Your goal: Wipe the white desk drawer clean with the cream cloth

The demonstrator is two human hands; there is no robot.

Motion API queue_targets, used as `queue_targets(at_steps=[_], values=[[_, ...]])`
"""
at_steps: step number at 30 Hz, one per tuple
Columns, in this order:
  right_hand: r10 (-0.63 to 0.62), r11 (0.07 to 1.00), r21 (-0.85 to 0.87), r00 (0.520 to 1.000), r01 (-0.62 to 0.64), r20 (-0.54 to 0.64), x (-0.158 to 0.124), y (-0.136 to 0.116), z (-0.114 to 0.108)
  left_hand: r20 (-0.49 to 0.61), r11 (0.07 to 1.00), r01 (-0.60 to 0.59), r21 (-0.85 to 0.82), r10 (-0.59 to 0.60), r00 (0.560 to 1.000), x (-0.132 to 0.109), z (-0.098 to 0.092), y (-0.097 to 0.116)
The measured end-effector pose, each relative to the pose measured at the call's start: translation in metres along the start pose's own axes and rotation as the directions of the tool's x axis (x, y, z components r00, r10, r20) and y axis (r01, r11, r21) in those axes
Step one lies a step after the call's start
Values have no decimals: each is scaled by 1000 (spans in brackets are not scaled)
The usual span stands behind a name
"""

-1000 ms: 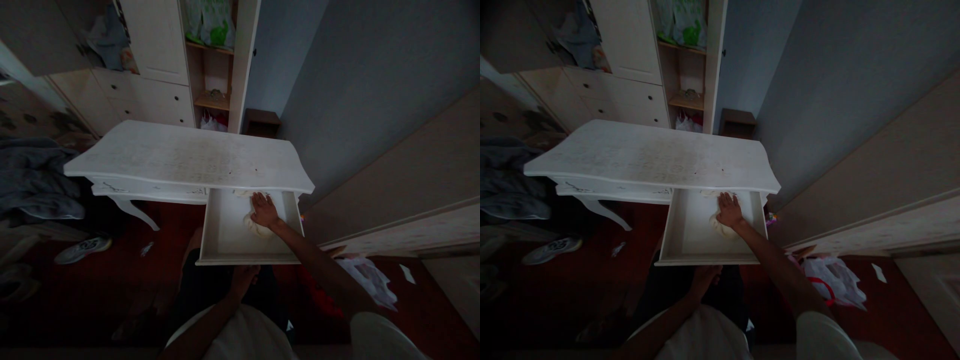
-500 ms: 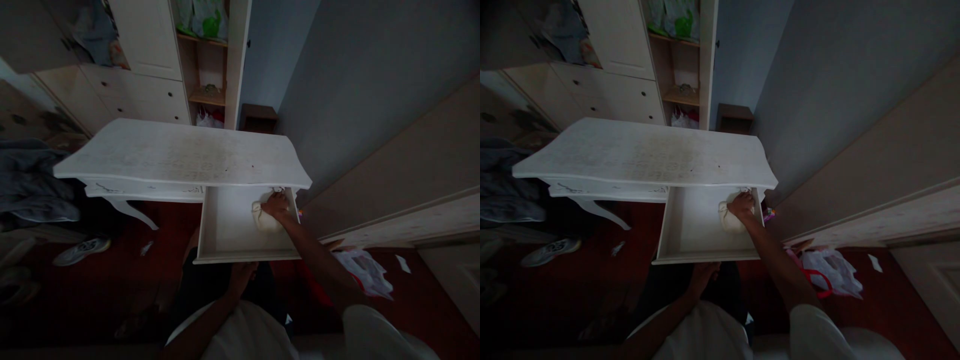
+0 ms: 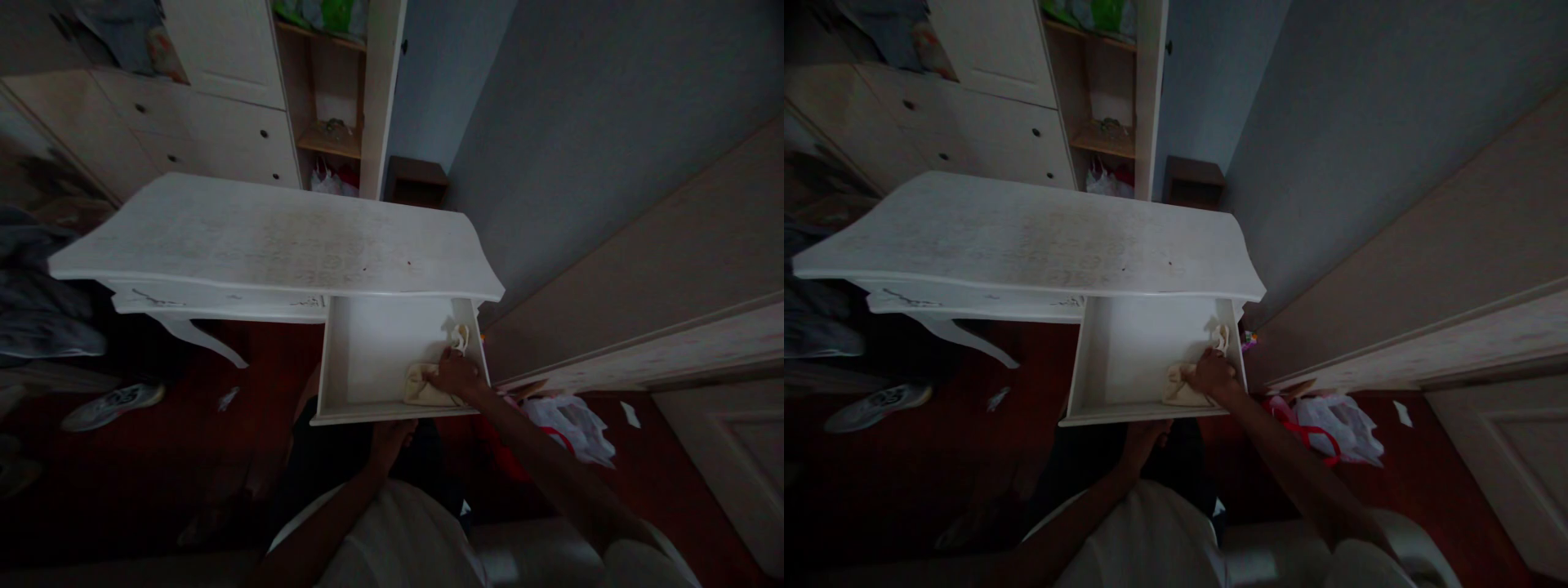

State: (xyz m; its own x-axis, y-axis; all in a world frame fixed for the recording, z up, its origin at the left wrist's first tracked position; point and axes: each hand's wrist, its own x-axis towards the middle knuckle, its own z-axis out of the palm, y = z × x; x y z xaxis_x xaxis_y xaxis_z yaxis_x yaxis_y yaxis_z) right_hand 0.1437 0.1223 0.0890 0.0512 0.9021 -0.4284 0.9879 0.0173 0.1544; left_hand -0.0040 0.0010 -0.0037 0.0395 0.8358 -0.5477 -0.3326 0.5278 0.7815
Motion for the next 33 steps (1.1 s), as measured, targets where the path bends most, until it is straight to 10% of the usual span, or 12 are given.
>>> queue_targets(at_steps=[4,8,16,21,33], values=[[-99,990,114,985,83,142,-2,6,-10,-12,1000,28,12,-28,1000,1,1,0],[-161,972,183,986,150,47,-8,-10,-7,-7,998,57,31,-57,998,4,2,-1],[-281,924,236,953,300,-111,-23,-115,-9,-7,991,42,127,-42,999,2,0,-4],[-459,862,94,845,498,-274,-23,-163,-11,-1,979,74,189,-75,997,0,-1,1],[-547,826,-47,777,562,-312,-5,-182,-22,0,983,64,171,-64,998,-12,1,20]])
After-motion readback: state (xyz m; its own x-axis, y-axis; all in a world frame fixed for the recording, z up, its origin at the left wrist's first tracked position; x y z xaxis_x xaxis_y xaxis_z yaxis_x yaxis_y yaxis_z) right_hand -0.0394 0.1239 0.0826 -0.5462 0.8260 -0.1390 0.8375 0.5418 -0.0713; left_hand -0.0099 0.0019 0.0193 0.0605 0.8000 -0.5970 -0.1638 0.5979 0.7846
